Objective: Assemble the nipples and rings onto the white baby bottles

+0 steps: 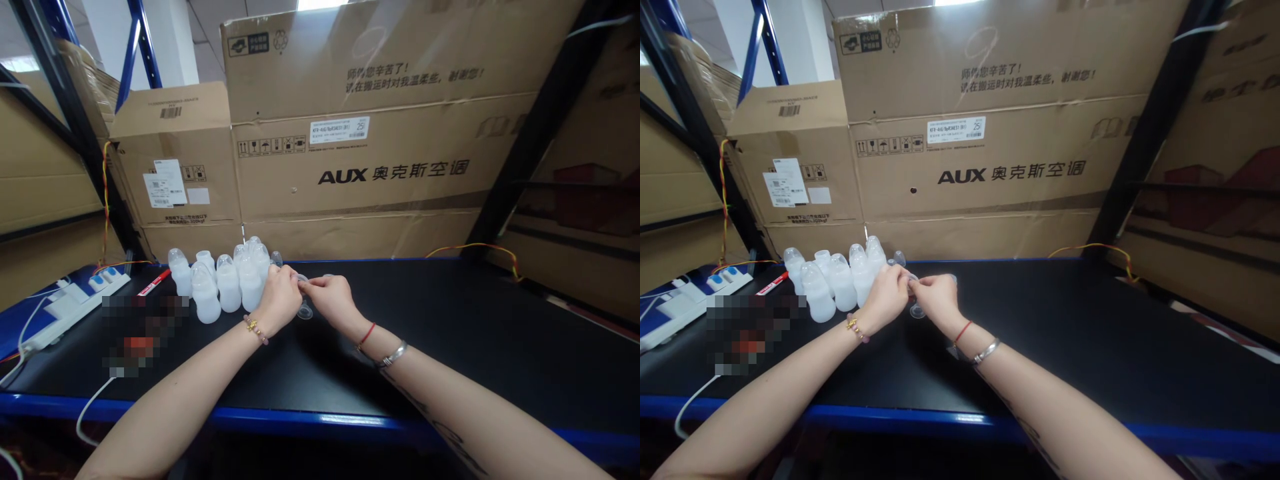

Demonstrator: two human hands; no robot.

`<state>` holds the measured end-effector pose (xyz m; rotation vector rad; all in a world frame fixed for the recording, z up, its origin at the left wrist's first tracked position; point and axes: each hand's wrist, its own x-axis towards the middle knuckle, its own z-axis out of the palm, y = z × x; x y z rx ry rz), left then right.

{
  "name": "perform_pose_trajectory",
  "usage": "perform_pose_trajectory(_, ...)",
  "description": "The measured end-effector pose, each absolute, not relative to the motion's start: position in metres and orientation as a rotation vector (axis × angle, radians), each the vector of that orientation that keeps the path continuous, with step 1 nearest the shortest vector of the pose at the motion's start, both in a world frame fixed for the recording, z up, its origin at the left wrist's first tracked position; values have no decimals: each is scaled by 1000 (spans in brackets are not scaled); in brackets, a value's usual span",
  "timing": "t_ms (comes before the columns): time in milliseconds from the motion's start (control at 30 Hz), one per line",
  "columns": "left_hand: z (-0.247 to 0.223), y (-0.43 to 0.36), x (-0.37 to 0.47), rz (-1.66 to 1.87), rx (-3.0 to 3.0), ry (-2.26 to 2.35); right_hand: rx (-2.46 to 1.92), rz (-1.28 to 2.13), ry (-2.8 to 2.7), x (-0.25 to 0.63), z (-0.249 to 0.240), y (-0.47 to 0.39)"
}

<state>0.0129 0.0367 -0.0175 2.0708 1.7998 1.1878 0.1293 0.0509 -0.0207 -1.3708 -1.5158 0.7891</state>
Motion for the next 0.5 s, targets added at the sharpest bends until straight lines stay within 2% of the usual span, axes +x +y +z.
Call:
perform_pose_trajectory(200, -14, 39, 10, 1154, 2065, 1793, -1390, 766, -1547, 130, -21, 51)
perform_pose_trajectory(367, -13, 47, 0, 1115, 1686, 1372, -1388, 660, -1670, 137, -18, 56)
perform_pose_trajectory(500, -17, 50, -8, 968, 1543, 1175, -1500, 730, -1744, 140, -21, 63)
